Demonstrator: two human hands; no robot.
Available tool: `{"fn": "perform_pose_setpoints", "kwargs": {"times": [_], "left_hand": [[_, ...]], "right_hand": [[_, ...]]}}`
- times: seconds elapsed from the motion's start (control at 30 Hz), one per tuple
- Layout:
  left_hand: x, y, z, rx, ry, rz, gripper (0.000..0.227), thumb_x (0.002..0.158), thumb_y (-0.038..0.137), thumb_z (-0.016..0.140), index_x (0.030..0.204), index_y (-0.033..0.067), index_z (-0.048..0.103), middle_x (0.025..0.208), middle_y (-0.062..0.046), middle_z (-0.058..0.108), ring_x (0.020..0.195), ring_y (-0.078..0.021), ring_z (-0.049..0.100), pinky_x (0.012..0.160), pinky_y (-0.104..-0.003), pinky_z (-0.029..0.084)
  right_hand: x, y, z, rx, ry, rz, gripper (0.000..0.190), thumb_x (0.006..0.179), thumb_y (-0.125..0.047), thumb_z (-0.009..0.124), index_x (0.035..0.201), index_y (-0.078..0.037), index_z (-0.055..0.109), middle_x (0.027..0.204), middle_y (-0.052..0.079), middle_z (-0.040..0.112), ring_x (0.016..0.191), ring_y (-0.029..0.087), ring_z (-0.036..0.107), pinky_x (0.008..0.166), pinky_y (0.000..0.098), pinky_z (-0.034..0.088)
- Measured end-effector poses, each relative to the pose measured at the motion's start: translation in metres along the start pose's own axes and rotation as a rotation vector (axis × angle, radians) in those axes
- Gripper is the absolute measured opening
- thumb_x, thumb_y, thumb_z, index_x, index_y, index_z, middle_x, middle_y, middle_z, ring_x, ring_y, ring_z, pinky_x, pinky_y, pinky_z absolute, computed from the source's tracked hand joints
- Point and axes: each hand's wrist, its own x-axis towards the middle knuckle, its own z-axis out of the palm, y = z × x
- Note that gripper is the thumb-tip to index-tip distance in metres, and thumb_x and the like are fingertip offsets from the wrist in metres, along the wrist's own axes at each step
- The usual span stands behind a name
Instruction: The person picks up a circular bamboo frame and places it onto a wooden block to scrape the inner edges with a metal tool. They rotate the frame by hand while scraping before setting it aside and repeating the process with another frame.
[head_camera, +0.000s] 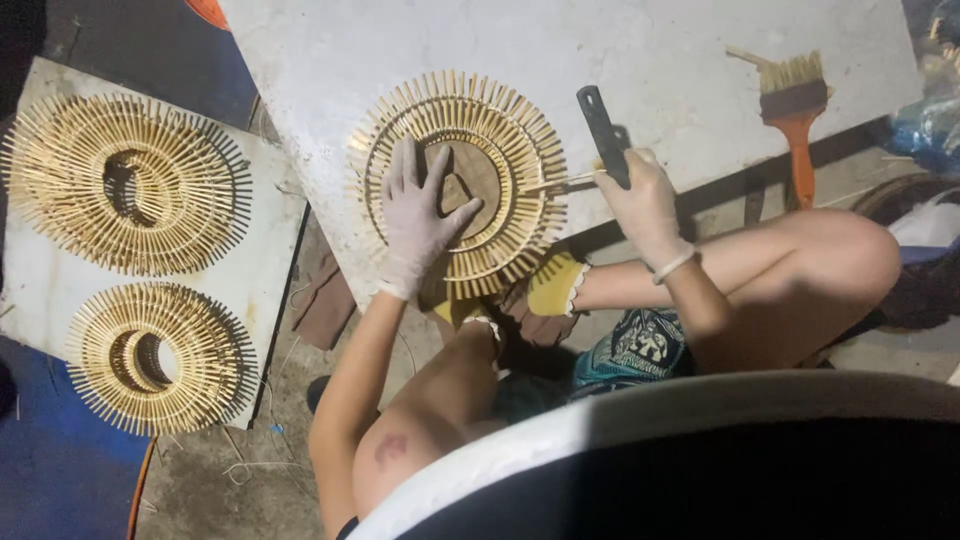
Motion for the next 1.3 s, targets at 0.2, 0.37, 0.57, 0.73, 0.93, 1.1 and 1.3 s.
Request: {"fn": "perform_pose_setpoints", "kwargs": {"times": [0.2, 0.37, 0.57, 0.73, 0.93, 1.1, 1.3], "left_hand": [[0.001, 0.008, 0.003, 0.003, 0.074, -0.066, 0.085, 0.089, 0.057, 0.081, 0.155, 0.0138, 0.050, 0.166, -0.026, 0.026, 0.154, -0.0435, 0.026, 0.120, -0.054, 0.026], [0.002, 0.008, 0.004, 0.018, 0.079, -0.055, 0.085, 0.090, 0.057, 0.081, 0.156, 0.0138, 0.048, 0.166, -0.027, 0.026, 0.154, -0.0434, 0.026, 0.121, -0.054, 0.026], [-0.005, 0.018, 0.014, 0.033, 0.089, -0.127, 0.086, 0.091, 0.058, 0.078, 0.157, 0.0142, 0.046, 0.166, -0.028, 0.026, 0.155, -0.0440, 0.025, 0.121, -0.055, 0.025], [0.012, 0.024, -0.008, 0.085, 0.015, -0.181, 0.095, 0.085, 0.063, 0.078, 0.158, 0.0121, 0.043, 0.164, -0.030, 0.021, 0.153, -0.0453, 0.020, 0.117, -0.063, 0.020], [0.018, 0.005, -0.010, 0.037, -0.075, -0.028, 0.096, 0.086, 0.064, 0.077, 0.159, 0.0117, 0.042, 0.167, -0.028, 0.021, 0.155, -0.0426, 0.023, 0.119, -0.058, 0.025], [0.019, 0.006, -0.007, 0.041, -0.033, -0.011, 0.094, 0.089, 0.062, 0.076, 0.160, 0.0114, 0.042, 0.167, -0.028, 0.022, 0.155, -0.0428, 0.024, 0.119, -0.057, 0.026], [0.013, 0.009, -0.003, 0.056, -0.006, -0.052, 0.091, 0.088, 0.061, 0.076, 0.158, 0.0122, 0.044, 0.166, -0.028, 0.023, 0.154, -0.0436, 0.024, 0.118, -0.059, 0.026]], "right_hand": [[0.006, 0.015, 0.023, -0.109, 0.119, -0.079, 0.020, 0.095, -0.018, 0.079, 0.106, -0.003, 0.072, 0.106, 0.016, 0.066, 0.094, 0.034, 0.067, 0.082, 0.0434, 0.053], [0.008, 0.015, 0.023, -0.090, 0.135, -0.114, 0.018, 0.095, -0.016, 0.079, 0.107, -0.004, 0.073, 0.104, 0.017, 0.065, 0.097, 0.036, 0.065, 0.082, 0.0452, 0.052], [0.008, -0.006, 0.005, 0.069, 0.008, 0.141, 0.024, 0.110, -0.024, 0.057, 0.109, -0.004, 0.070, 0.090, 0.011, 0.067, 0.078, 0.025, 0.067, 0.071, 0.0421, 0.053], [-0.006, -0.008, -0.002, 0.703, -0.653, 0.688, 0.038, 0.109, -0.034, 0.038, 0.104, -0.003, 0.060, 0.077, 0.006, 0.067, 0.053, 0.014, 0.062, 0.045, 0.0265, 0.054], [0.006, -0.048, -0.015, 0.595, -0.642, 0.693, 0.042, 0.111, -0.035, 0.040, 0.095, -0.002, 0.061, 0.063, 0.001, 0.060, 0.040, 0.009, 0.043, 0.034, 0.0254, 0.036], [0.009, -0.040, -0.015, 0.681, -0.547, 0.691, 0.042, 0.109, -0.039, 0.039, 0.091, -0.009, 0.061, 0.059, -0.002, 0.053, 0.039, 0.008, 0.042, 0.033, 0.0240, 0.036], [-0.003, -0.035, -0.008, 0.774, -0.523, 0.657, 0.043, 0.108, -0.043, 0.038, 0.091, -0.009, 0.060, 0.061, -0.003, 0.054, 0.036, 0.007, 0.037, 0.030, 0.0234, 0.031]]}}
